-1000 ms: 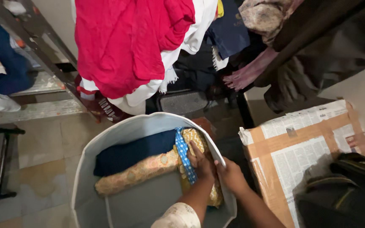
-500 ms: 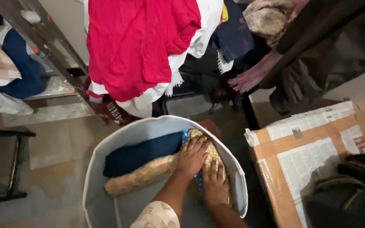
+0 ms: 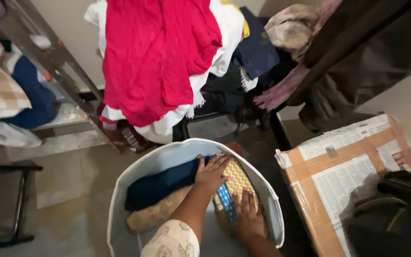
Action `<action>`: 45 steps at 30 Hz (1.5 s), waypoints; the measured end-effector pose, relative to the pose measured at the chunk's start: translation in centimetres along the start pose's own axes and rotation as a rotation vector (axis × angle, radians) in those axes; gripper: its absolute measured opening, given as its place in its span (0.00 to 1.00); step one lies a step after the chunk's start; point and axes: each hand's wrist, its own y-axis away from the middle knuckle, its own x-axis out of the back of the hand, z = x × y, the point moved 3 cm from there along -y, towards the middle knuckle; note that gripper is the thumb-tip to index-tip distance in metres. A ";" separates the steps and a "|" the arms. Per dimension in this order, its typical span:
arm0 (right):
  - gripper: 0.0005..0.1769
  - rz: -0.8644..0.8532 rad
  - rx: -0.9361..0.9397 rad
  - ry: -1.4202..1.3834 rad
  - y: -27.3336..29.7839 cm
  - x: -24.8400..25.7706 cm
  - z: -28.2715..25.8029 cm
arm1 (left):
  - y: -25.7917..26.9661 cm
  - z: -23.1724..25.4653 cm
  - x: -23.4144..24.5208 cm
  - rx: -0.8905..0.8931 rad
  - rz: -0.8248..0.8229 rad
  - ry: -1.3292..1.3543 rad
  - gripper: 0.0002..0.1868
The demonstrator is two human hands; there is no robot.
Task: The person folds various patterned and solid-colored clothes from a suitcase and places them into a white laundry basket. The person handles each item individually, folding it by hand and arranging it in the basket.
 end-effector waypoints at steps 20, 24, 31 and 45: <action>0.23 1.158 0.203 -0.067 4.3 20.3 17.3 | -1.6 20.5 26.8 -0.713 0.881 0.316 0.09; 0.22 1.271 0.074 0.118 10.9 23.8 26.6 | -1.1 29.8 30.1 -0.831 0.868 0.352 0.09; 0.13 1.054 -0.303 -0.293 22.1 17.7 43.7 | -0.5 51.0 27.6 -1.058 0.668 0.374 0.06; 0.21 0.440 -0.747 -1.668 13.2 -16.8 62.6 | -4.9 75.5 6.5 -0.725 -0.588 -0.483 0.18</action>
